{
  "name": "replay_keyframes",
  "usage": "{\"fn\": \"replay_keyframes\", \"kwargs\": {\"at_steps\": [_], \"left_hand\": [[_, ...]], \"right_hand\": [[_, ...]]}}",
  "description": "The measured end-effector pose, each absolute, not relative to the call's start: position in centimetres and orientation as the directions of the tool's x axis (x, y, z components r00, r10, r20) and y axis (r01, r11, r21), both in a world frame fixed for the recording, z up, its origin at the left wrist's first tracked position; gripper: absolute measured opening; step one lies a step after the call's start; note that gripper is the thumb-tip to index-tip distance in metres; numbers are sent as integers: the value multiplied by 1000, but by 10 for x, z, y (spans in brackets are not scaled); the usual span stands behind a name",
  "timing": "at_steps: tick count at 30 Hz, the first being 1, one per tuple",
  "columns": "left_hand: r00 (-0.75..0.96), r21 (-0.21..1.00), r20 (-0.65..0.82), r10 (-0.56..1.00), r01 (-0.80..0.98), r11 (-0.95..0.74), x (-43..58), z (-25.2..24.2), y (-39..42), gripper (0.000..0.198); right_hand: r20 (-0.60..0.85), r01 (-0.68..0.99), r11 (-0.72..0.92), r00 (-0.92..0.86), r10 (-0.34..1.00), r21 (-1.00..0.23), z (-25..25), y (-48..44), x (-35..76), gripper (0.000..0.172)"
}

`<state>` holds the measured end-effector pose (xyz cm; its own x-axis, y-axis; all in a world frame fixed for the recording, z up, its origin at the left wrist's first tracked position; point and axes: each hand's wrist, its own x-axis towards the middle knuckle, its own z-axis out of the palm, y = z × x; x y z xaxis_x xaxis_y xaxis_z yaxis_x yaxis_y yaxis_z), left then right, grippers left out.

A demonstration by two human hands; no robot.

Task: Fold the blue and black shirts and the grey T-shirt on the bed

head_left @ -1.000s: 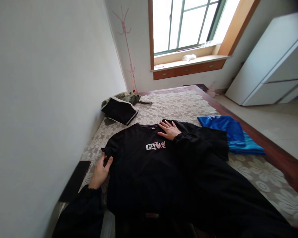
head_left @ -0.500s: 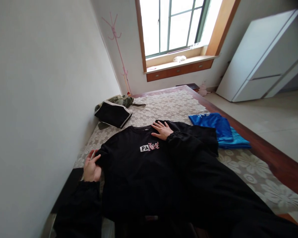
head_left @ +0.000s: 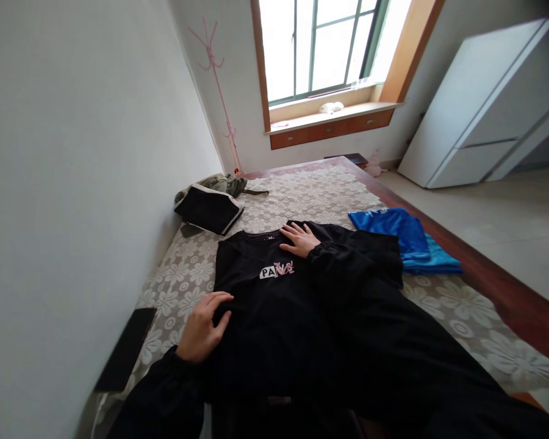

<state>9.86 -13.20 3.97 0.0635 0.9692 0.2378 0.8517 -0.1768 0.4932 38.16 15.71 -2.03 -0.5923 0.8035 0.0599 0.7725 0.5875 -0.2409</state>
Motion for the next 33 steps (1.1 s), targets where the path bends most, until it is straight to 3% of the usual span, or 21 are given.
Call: {"fn": "replay_keyframes", "kwargs": {"at_steps": [4,7,11,13,19,24,28,33], "left_hand": [[19,452,211,977,885,-114,78,32,-144,38],[-55,465,249,967,882,-69,75,25,-152,31],[-145,484,275,951,875,-6,75,19,-154,20],[-175,485,266,948,874,25,74,18,-154,16],[-266,426,339,902,899,104,66,19,-154,22],[-147,341,341,928,940,24,58,14,-155,21],[-227,366,320,920,925,101,50,12,-156,15],[-206,284,341,917,953,109,42,12,-155,11]], "right_hand": [[61,777,573,-579,813,-260,-14,156,383,69],[111,735,600,-599,793,-316,4,149,380,65],[242,476,743,-741,627,-470,38,122,350,50],[230,392,778,-803,550,-490,48,105,321,53],[-47,621,706,-762,646,-341,48,77,233,64],[-37,684,668,-706,707,-294,37,73,213,59],[-23,722,623,-659,752,-301,29,72,220,46],[-24,709,605,-656,754,-362,24,70,229,35]]}}
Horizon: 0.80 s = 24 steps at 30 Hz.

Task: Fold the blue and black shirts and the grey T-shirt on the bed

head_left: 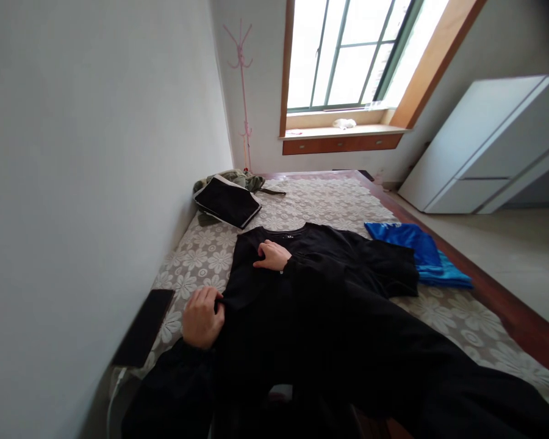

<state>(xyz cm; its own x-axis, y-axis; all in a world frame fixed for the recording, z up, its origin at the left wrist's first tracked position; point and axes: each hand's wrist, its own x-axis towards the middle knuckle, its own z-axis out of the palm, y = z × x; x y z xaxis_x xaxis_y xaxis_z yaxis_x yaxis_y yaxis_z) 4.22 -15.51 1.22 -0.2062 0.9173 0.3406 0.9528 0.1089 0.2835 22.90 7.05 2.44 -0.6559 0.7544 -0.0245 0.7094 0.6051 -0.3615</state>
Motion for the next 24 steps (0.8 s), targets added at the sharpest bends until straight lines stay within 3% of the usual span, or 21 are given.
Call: {"fn": "replay_keyframes", "kwargs": {"at_steps": [3,6,11,17,22,24], "left_hand": [[-185,322,330,926,944,74,40,12,-154,8],[-150,373,326,933,928,19,37,12,-152,9],[-250,410,322,913,906,104,30,16,-152,9],[-195,436,376,906,900,13,28,9,-154,14],[-232,536,385,893,844,-12,27,6,-154,12],[-271,582,353,896,813,17,26,6,-153,10]], "right_hand": [[-11,685,602,-664,748,-410,24,67,231,38],[1,668,590,-661,750,-453,23,66,229,52],[-8,684,560,-637,771,-468,23,68,225,65],[-68,723,564,-637,768,-398,28,63,229,35],[-74,717,582,-652,755,-384,35,54,240,30],[-10,698,605,-658,753,-382,40,43,244,40]]}}
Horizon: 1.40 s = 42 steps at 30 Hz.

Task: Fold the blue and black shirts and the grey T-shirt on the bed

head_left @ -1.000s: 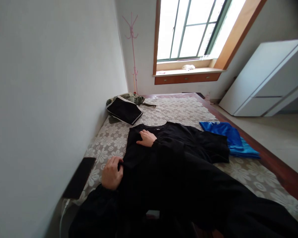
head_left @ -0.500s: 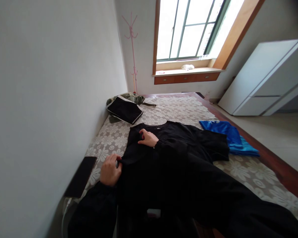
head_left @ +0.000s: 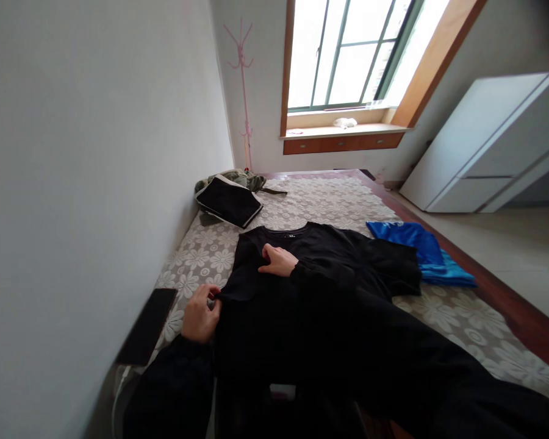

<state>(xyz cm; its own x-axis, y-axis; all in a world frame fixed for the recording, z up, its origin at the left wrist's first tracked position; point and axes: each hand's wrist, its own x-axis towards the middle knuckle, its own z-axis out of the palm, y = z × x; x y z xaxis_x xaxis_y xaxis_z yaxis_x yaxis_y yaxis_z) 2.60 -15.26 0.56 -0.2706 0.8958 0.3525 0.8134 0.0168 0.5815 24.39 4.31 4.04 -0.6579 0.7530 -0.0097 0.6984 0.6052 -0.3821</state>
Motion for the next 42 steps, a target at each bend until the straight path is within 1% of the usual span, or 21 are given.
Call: {"fn": "replay_keyframes", "kwargs": {"at_steps": [2,4,6,7,8,10,11,12,13,16,19,22,24,28,31,35,37,38,40,41,42], "left_hand": [[-302,612,318,899,790,50,25,6,-152,10],[-313,619,297,902,783,68,25,6,-151,11],[-300,612,293,908,789,63,24,5,-151,12],[-287,607,296,911,793,53,24,5,-151,13],[-272,602,300,914,798,40,24,4,-151,14],[-250,592,307,918,806,21,25,4,-151,15],[-244,588,309,919,809,17,25,4,-150,15],[-240,585,309,920,811,15,25,4,-150,15],[-238,580,309,921,814,15,25,4,-150,16],[-224,551,307,925,834,20,26,4,-150,18],[-249,544,277,928,837,62,26,4,-151,19],[-307,567,243,920,814,122,24,3,-151,21],[-322,542,255,912,829,141,24,3,-151,20],[-276,414,334,901,902,123,24,3,-150,13],[-205,397,377,903,917,43,23,3,-150,10],[-128,356,445,886,933,-44,21,2,-151,18],[-114,327,447,887,944,-43,22,2,-152,20],[-112,318,441,890,947,-39,22,2,-153,20],[-94,313,424,901,948,-49,23,3,-153,21],[-72,315,413,908,947,-68,24,3,-153,22],[-49,319,404,913,943,-91,25,4,-154,23]], "right_hand": [[145,603,708,-715,684,-368,45,25,245,50],[294,412,853,-813,503,-320,48,0,242,59],[338,223,941,-891,304,-256,47,-24,235,68],[333,169,961,-913,237,-221,45,-34,231,68],[327,142,973,-925,197,-183,42,-42,226,63],[333,148,981,-925,182,-124,37,-46,215,35],[350,168,979,-915,199,-117,36,-44,210,21],[378,193,973,-897,228,-129,34,-40,206,12],[413,216,964,-872,262,-155,34,-34,202,10],[532,237,945,-782,323,-225,36,-19,193,15],[610,183,964,-746,265,-195,35,-14,188,16],[648,133,979,-734,204,-157,28,-15,185,16],[666,125,981,-720,193,-149,21,-14,183,16],[663,100,989,-734,145,-105,9,-10,183,15],[637,42,997,-767,69,-59,5,-7,185,15],[585,-75,997,-810,-39,-36,5,-6,190,17],[538,-114,990,-841,-55,-78,7,-6,192,19],[506,-115,986,-862,-38,-122,9,-7,193,18],[414,-66,966,-909,46,-250,14,-7,195,11],[362,-19,947,-926,104,-322,18,-6,196,10],[318,37,921,-933,171,-387,21,-4,197,13]]}}
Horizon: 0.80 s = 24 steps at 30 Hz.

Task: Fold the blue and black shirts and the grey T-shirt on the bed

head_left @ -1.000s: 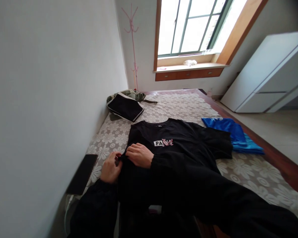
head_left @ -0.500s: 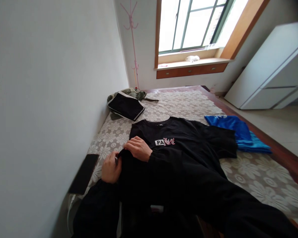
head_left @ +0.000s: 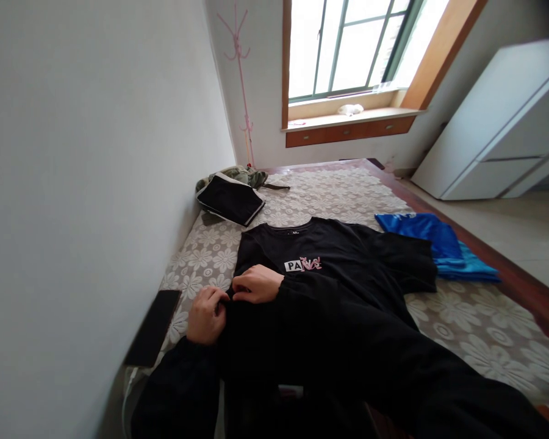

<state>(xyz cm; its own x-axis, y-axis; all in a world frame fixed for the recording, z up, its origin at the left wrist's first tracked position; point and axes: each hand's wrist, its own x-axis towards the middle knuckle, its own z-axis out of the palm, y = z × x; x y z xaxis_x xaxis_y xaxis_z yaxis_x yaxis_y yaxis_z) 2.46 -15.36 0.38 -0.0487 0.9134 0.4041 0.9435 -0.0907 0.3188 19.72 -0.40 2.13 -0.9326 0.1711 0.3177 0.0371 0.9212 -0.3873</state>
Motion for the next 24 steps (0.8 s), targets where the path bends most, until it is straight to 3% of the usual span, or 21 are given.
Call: {"fn": "replay_keyframes", "kwargs": {"at_steps": [4,8,13,24], "left_hand": [[17,343,399,917,924,-166,27,6,-155,29],[68,375,400,914,898,-231,28,7,-155,34],[102,363,392,914,896,-256,28,5,-155,35],[135,336,386,913,900,-275,27,4,-156,35]], "right_hand": [[267,319,775,-810,522,-545,34,22,201,16],[149,592,574,-611,777,-566,35,66,197,23],[87,629,505,-573,815,-591,25,100,170,24],[132,595,528,-579,805,-606,8,115,132,31]]}}
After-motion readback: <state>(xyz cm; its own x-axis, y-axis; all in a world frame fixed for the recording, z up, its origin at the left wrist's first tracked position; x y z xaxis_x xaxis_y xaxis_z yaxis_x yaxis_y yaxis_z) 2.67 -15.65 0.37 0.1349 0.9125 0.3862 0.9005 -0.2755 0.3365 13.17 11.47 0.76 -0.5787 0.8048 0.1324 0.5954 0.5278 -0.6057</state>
